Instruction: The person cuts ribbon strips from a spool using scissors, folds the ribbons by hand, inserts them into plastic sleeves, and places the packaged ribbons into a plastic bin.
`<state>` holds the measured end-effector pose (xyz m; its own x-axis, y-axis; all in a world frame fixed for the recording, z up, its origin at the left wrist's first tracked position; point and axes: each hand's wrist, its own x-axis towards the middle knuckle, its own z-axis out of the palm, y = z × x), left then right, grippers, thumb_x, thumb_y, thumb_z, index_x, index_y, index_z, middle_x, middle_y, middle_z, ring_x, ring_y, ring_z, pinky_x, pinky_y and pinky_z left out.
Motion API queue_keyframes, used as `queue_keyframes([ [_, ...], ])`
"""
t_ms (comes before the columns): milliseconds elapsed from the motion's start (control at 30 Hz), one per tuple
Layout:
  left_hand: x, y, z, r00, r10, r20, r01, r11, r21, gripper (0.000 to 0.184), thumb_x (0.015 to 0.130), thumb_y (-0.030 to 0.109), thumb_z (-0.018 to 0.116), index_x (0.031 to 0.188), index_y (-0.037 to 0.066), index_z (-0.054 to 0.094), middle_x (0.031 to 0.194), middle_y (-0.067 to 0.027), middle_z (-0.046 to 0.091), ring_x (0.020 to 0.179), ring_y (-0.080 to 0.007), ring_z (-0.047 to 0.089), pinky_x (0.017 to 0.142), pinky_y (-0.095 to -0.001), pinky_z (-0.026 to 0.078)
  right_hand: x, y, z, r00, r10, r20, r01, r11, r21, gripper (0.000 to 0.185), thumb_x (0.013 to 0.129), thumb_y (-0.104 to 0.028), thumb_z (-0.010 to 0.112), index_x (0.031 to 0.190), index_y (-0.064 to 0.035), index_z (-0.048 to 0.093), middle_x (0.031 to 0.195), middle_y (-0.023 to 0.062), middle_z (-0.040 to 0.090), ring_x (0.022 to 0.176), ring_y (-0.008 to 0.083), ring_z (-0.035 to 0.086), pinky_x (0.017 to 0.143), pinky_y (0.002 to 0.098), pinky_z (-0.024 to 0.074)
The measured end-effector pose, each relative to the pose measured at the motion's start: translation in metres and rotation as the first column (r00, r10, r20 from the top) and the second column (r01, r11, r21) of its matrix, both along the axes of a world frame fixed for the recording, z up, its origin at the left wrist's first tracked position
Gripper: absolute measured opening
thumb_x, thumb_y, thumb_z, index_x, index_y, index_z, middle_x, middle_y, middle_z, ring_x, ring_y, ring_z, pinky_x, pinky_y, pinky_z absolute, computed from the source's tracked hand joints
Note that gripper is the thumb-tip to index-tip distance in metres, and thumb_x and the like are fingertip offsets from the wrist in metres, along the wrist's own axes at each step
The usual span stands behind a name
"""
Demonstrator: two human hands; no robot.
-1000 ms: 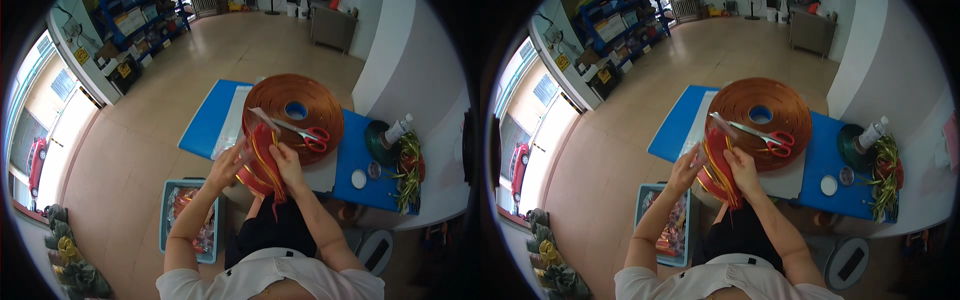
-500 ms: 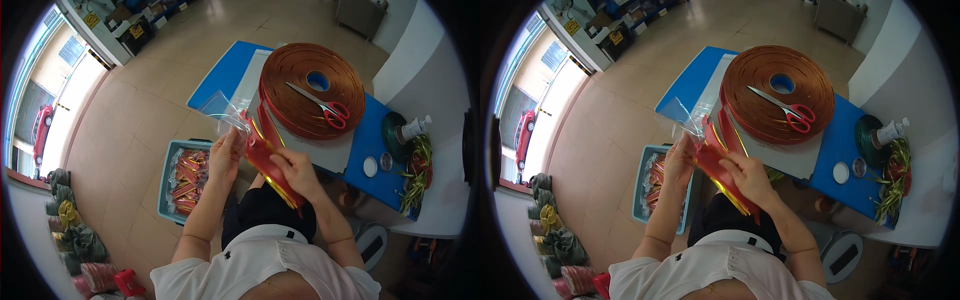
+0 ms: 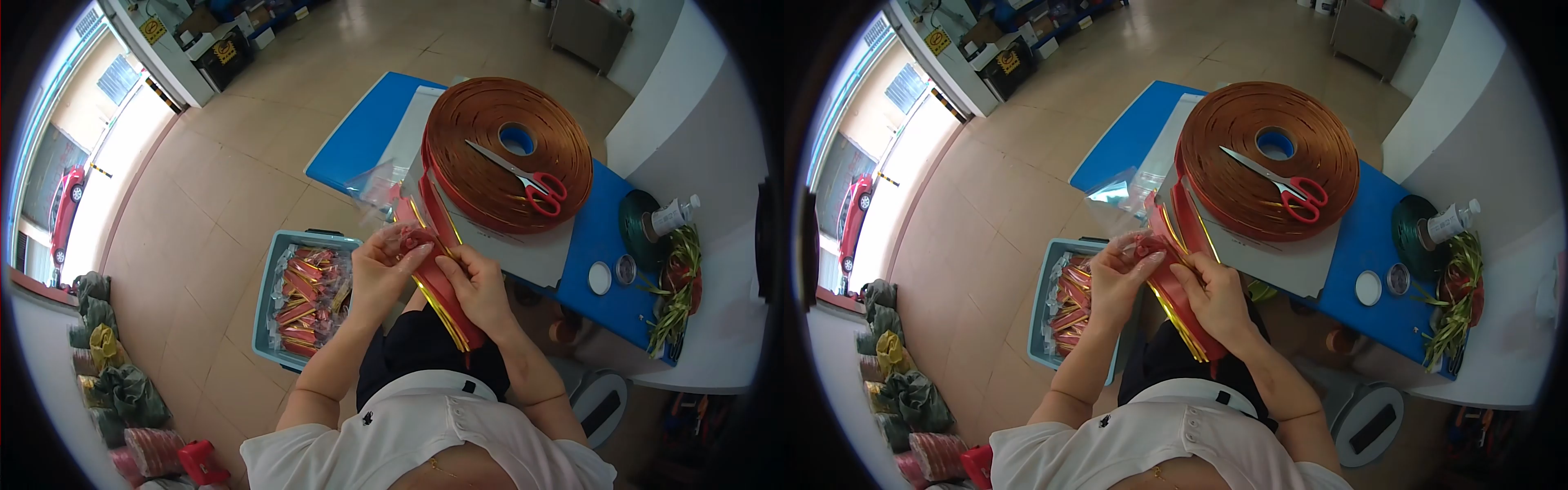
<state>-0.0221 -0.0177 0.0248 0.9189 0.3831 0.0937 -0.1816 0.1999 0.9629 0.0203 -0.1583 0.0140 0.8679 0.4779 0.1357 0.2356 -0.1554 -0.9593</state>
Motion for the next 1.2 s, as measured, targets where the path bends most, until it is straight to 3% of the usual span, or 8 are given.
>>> queue_keyframes([
  [233,0.006,-0.020,-0.019,0.955,0.274,0.109,-0.247,0.945,-0.215,0.023,0.078,-0.003,0.060,0.101,-0.002,0.054,0.099,-0.0093,0.059,0.087,-0.0102,0.056,0.079,-0.0224,0.043,-0.013,0.017,-0.002,0.998,-0.056,0.005,0.053,0.966,0.254,0.026,0.084,-0.007,0.056,0.107,0.0026,0.048,0.081,0.0153,0.063,0.080,0.0163,0.063,0.065,0.0252,0.0474],
  [333,0.005,-0.014,-0.006,0.976,0.110,0.186,-0.095,0.992,-0.087,0.024,0.082,0.003,0.058,0.105,-0.001,0.054,0.099,-0.0102,0.060,0.088,-0.0119,0.056,0.079,-0.0246,0.043,-0.007,0.009,-0.002,1.000,-0.003,0.008,0.000,0.970,0.242,0.032,0.084,-0.008,0.055,0.113,0.0016,0.045,0.082,0.0152,0.063,0.080,0.0146,0.062,0.066,0.0246,0.0471],
  [433,0.001,0.016,-0.005,0.991,-0.132,0.029,0.128,0.841,-0.525,0.019,0.084,0.013,0.055,0.099,0.001,0.056,0.097,-0.0130,0.060,0.090,-0.0186,0.057,0.083,-0.0317,0.044,-0.004,-0.001,0.000,0.996,0.063,-0.060,-0.049,0.975,0.216,0.036,0.085,-0.008,0.055,0.118,0.0006,0.042,0.083,0.0147,0.063,0.078,0.0120,0.061,0.066,0.0230,0.0461],
  [667,0.000,0.016,0.001,0.975,-0.167,0.144,0.218,0.642,-0.735,0.035,0.089,0.029,0.047,0.102,-0.001,0.058,0.095,-0.0111,0.062,0.089,-0.0144,0.057,0.078,-0.0286,0.047,-0.009,-0.005,0.019,0.960,0.135,-0.244,-0.072,0.965,0.250,0.045,0.085,-0.005,0.053,0.125,-0.0016,0.033,0.079,0.0124,0.064,0.073,0.0079,0.058,0.067,0.0199,0.0435],
  [800,-0.004,0.020,0.001,0.986,-0.160,0.037,0.164,0.945,-0.283,0.034,0.089,0.028,0.048,0.104,-0.001,0.058,0.093,-0.0108,0.063,0.087,-0.0170,0.059,0.079,-0.0310,0.048,-0.005,-0.008,0.034,0.921,0.173,-0.349,-0.047,0.939,0.342,0.046,0.085,-0.005,0.053,0.127,-0.0027,0.032,0.078,0.0136,0.064,0.075,0.0075,0.058,0.068,0.0207,0.0439],
  [867,-0.006,0.031,-0.008,0.990,-0.123,-0.072,0.115,0.987,-0.108,0.034,0.089,0.027,0.049,0.103,-0.002,0.058,0.092,-0.0116,0.063,0.084,-0.0190,0.061,0.079,-0.0318,0.049,-0.004,-0.009,0.028,0.973,0.136,-0.188,-0.079,0.956,0.281,0.048,0.085,-0.005,0.054,0.127,-0.0026,0.032,0.079,0.0145,0.063,0.072,0.0107,0.060,0.066,0.0216,0.0447],
  [1000,-0.011,0.029,0.009,0.983,-0.157,-0.097,0.130,0.962,-0.240,0.033,0.088,0.025,0.050,0.100,-0.004,0.059,0.088,-0.0117,0.063,0.076,-0.0194,0.063,0.073,-0.0310,0.052,-0.001,-0.009,0.033,0.974,0.067,0.217,-0.059,0.997,-0.045,0.051,0.082,-0.005,0.057,0.127,-0.0007,0.032,0.082,0.0171,0.062,0.065,0.0207,0.063,0.060,0.0255,0.0474],
  [1200,-0.012,0.015,0.019,0.991,-0.051,-0.127,0.026,0.981,-0.191,0.026,0.085,0.015,0.055,0.103,-0.004,0.056,0.091,-0.0114,0.062,0.079,-0.0172,0.062,0.072,-0.0296,0.051,0.001,0.001,0.022,0.850,-0.012,0.526,0.038,0.998,-0.039,0.053,0.081,-0.004,0.057,0.127,0.0025,0.030,0.079,0.0167,0.062,0.068,0.0281,0.064,0.059,0.0312,0.0498],
])
